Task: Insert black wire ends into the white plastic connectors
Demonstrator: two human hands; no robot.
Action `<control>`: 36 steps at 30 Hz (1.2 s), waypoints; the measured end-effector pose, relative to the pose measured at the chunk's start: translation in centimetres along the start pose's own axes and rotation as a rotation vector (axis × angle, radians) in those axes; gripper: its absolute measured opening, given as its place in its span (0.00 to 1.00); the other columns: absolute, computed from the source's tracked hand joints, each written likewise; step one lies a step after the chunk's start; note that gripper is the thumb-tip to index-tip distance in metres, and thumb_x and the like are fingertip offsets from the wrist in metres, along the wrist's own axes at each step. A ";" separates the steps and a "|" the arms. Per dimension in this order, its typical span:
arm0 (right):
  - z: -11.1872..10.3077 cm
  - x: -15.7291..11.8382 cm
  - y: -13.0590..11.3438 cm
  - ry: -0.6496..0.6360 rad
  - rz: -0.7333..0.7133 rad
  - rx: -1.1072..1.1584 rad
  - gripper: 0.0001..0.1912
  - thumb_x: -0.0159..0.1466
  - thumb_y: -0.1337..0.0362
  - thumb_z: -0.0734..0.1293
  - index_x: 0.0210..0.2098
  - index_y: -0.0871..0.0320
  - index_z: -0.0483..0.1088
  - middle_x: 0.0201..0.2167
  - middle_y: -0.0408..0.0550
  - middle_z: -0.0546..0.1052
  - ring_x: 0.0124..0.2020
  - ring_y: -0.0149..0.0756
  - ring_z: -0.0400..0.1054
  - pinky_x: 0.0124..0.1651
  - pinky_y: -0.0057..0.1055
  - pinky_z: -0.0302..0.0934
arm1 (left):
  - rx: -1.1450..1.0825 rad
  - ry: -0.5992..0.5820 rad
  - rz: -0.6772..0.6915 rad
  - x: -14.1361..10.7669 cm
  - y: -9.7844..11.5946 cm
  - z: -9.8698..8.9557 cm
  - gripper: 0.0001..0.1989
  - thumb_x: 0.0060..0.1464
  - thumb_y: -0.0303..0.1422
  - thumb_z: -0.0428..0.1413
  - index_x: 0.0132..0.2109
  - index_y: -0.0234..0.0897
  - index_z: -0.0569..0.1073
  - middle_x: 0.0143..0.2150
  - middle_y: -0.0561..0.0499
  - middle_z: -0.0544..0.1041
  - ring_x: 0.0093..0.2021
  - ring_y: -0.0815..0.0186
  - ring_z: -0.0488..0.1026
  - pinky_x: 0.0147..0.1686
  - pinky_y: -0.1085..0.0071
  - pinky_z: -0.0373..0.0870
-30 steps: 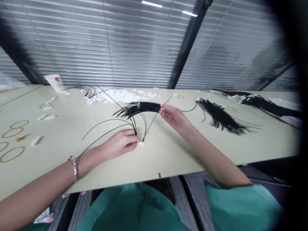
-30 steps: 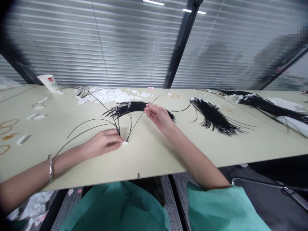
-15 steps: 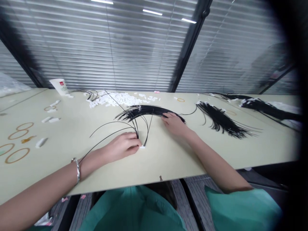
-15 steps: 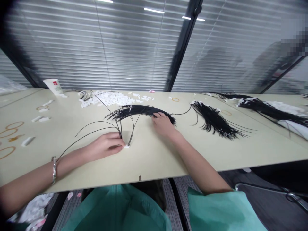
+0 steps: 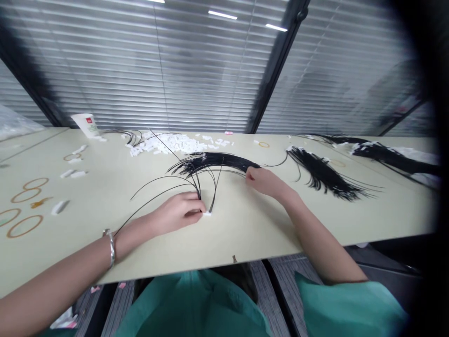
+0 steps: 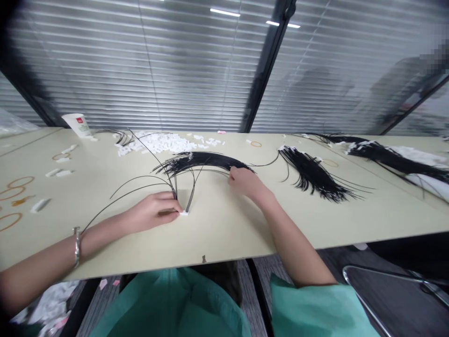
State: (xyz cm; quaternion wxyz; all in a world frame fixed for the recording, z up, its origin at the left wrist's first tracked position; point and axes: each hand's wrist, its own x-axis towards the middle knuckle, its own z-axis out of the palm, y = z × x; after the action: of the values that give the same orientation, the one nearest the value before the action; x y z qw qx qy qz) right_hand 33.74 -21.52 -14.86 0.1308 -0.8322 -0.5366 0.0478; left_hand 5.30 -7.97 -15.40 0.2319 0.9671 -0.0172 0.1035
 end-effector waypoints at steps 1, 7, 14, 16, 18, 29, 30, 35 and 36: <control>-0.2 0.1 0.2 0.012 -0.014 0.153 0.06 0.61 0.71 0.59 0.33 0.64 0.67 0.29 0.48 0.68 0.28 0.28 0.59 0.28 0.22 0.48 | -0.025 -0.006 -0.014 0.0 0.0 0.0 0.10 0.57 0.32 0.47 0.42 0.38 0.73 0.36 0.50 0.69 0.35 0.74 0.66 0.34 0.78 0.61; -2.5 0.7 2.0 0.109 -0.163 1.198 0.21 0.62 0.61 0.62 0.55 0.57 0.60 0.40 0.47 0.66 0.33 0.26 0.60 0.34 0.20 0.58 | -0.072 0.002 -0.033 0.0 -0.1 -0.1 0.09 0.55 0.30 0.49 0.40 0.38 0.73 0.36 0.51 0.69 0.34 0.74 0.67 0.34 0.78 0.63; -3.7 0.7 3.3 0.398 -0.240 1.443 0.16 0.68 0.57 0.58 0.55 0.45 0.57 0.58 0.36 0.51 0.49 0.25 0.58 0.47 0.20 0.60 | -0.065 0.006 -0.052 0.1 0.0 0.0 0.09 0.56 0.31 0.49 0.40 0.38 0.73 0.35 0.51 0.69 0.34 0.74 0.67 0.34 0.78 0.63; -3.2 0.4 1.7 0.363 -0.266 1.412 0.14 0.67 0.57 0.59 0.52 0.49 0.59 0.57 0.38 0.53 0.51 0.27 0.57 0.50 0.22 0.59 | -0.041 0.019 -0.083 0.1 0.0 0.1 0.09 0.55 0.31 0.49 0.40 0.38 0.73 0.35 0.51 0.69 0.34 0.74 0.67 0.34 0.78 0.63; -2.1 -0.2 -0.9 0.272 -0.268 1.338 0.13 0.65 0.57 0.61 0.47 0.54 0.61 0.54 0.44 0.59 0.49 0.30 0.59 0.51 0.24 0.59 | -0.002 0.055 -0.109 0.1 -0.1 0.2 0.09 0.55 0.30 0.49 0.40 0.38 0.73 0.34 0.51 0.69 0.34 0.74 0.66 0.33 0.78 0.62; 5.5 -2.6 -10.1 -0.050 -0.368 1.124 0.15 0.59 0.58 0.69 0.36 0.65 0.65 0.33 0.47 0.69 0.34 0.27 0.63 0.39 0.21 0.58 | 0.182 0.112 -0.091 -0.1 -0.4 0.2 0.07 0.54 0.30 0.50 0.38 0.38 0.72 0.34 0.50 0.68 0.37 0.70 0.65 0.35 0.76 0.62; 5.6 -2.6 -9.9 -0.019 -0.369 1.090 0.14 0.60 0.59 0.69 0.35 0.65 0.65 0.33 0.47 0.69 0.34 0.27 0.64 0.39 0.21 0.57 | 0.187 0.110 -0.095 -0.1 -0.4 0.2 0.08 0.54 0.30 0.50 0.38 0.38 0.72 0.34 0.50 0.68 0.37 0.70 0.65 0.35 0.76 0.62; 5.2 -3.1 -9.6 0.016 -0.378 1.008 0.09 0.61 0.62 0.67 0.35 0.64 0.67 0.34 0.46 0.69 0.36 0.27 0.64 0.41 0.22 0.57 | 0.199 0.097 -0.112 0.0 -0.5 0.2 0.08 0.54 0.31 0.49 0.38 0.40 0.72 0.33 0.51 0.68 0.36 0.70 0.64 0.33 0.76 0.61; 5.1 -3.2 -9.7 0.012 -0.371 1.004 0.08 0.61 0.63 0.67 0.36 0.63 0.67 0.34 0.45 0.69 0.36 0.27 0.64 0.41 0.22 0.57 | 0.200 0.099 -0.110 0.0 -0.5 0.2 0.08 0.54 0.30 0.49 0.38 0.40 0.72 0.33 0.51 0.68 0.36 0.70 0.64 0.33 0.76 0.61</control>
State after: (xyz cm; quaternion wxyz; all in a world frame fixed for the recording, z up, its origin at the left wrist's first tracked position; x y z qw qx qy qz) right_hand 22.70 -19.81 -17.38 0.5220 -0.5586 -0.5853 0.2700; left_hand 5.38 -7.61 -15.83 0.1400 0.9785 0.0581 0.1396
